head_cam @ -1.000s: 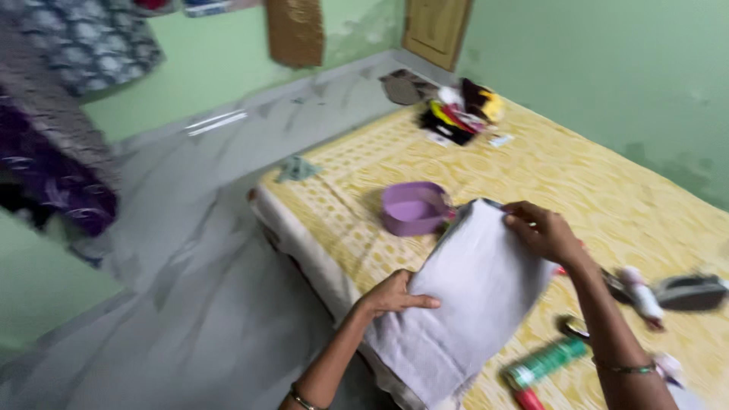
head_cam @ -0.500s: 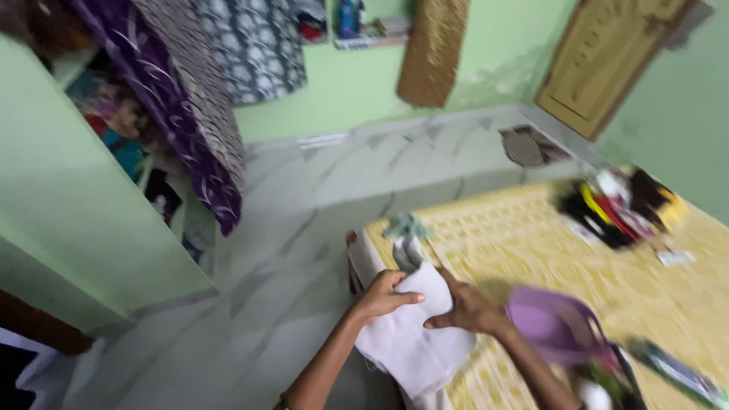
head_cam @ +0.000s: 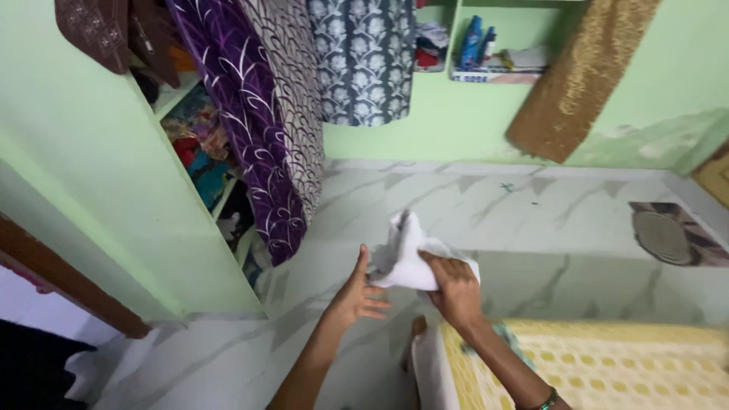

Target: The person picks up various items from a bed, including folded clothes, a small potted plant, and several bottles of toiletries. They walk to a nearby shelf and place each item onto a shelf, repeating this process for multiple objects.

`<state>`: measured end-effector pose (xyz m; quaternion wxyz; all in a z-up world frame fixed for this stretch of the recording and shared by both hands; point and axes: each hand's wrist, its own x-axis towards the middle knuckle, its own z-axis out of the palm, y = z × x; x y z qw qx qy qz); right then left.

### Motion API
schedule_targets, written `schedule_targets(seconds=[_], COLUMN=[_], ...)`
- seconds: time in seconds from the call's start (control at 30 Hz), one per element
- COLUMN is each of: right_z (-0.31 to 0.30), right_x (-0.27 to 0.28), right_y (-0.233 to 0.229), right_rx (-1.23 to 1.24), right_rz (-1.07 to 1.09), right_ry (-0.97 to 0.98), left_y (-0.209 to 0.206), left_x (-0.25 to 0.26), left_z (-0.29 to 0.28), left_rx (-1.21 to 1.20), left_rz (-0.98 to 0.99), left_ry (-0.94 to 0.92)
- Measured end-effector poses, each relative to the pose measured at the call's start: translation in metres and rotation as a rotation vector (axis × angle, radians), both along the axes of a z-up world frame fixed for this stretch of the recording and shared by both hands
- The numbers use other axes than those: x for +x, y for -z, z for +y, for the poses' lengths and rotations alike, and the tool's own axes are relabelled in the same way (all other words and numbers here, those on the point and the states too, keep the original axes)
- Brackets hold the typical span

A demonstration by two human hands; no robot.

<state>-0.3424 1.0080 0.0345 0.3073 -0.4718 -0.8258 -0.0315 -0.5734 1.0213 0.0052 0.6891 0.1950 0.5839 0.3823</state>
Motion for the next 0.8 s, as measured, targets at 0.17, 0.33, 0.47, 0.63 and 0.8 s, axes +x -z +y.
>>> schedule_targets(seconds=[0.17,0.33,0.47,0.63,0.8], right_z=[0.089,0.177,0.229,0.327,0.447], right_x=[-0.054,-0.062,-0.043,-0.006,0.052], right_y=[0.013,0.024,0.062,0.105,0.129], right_rx=[0.394,0.142,0.126,-0.975,-1.312], right_rz=[-0.188,0.082,0.363,1.519,1.950], right_ry=[-0.292,-0.191,0.130,0.298,-0.293], left_y=[0.055,0.109,0.099,0.079,0.087], left_x=[-0.033,-0.047,-0.041,-0.008,0.048], left_z=[0.130,0.292,0.382,0.463,0.545], left_rx=[0.386,0.442,0.435,0.309,0.296], left_rz=[-0.453,-0.250,-0.359,-0.485,-0.394], left_ry=[-0.010,-0.135,-0.117,-0.022,0.259])
